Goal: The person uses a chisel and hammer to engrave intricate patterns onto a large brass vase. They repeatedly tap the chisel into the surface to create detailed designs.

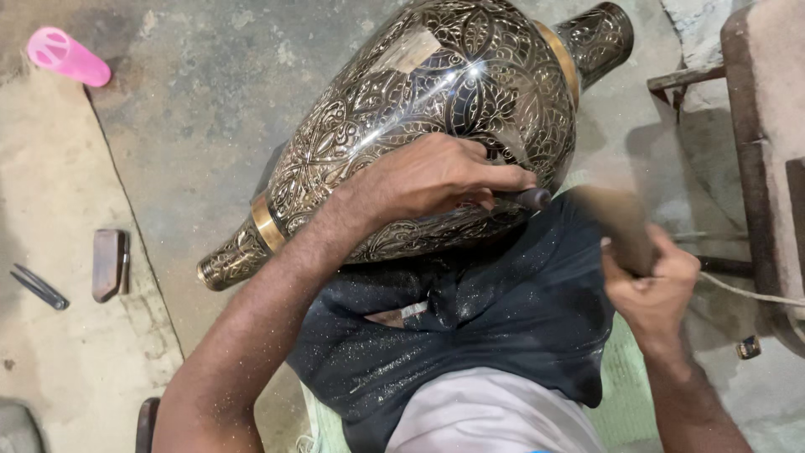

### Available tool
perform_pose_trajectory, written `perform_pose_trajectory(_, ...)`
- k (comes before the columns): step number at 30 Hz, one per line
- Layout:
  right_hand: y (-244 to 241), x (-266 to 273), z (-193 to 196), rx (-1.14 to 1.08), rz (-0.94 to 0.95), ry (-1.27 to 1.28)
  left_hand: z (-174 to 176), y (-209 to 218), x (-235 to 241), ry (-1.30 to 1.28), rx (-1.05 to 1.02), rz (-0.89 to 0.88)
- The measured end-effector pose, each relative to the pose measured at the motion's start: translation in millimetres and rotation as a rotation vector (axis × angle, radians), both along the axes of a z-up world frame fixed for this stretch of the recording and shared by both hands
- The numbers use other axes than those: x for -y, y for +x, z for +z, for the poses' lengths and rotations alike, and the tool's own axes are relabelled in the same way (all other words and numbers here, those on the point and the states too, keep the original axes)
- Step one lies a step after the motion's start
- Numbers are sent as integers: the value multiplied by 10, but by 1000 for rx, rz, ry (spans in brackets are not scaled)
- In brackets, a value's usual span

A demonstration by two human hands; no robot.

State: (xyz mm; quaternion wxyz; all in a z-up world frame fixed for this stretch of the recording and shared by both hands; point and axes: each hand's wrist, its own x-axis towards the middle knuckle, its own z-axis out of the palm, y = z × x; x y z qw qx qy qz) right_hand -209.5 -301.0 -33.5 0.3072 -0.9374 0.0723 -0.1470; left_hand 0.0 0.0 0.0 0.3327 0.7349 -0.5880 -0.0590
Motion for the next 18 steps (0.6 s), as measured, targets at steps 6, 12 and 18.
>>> perform_pose_trajectory(6, 15, -61, 145, 35, 2, -169, -107, 33, 1, -149, 91, -2)
perform_pose_trajectory(12, 60, -96, 247, -138, -18, -137, -69, 22, -2, -155, 17, -18)
perform_pose_trajectory(18, 102, -58, 222, -231, -15, -64, 43, 24, 12, -278, -13, 28)
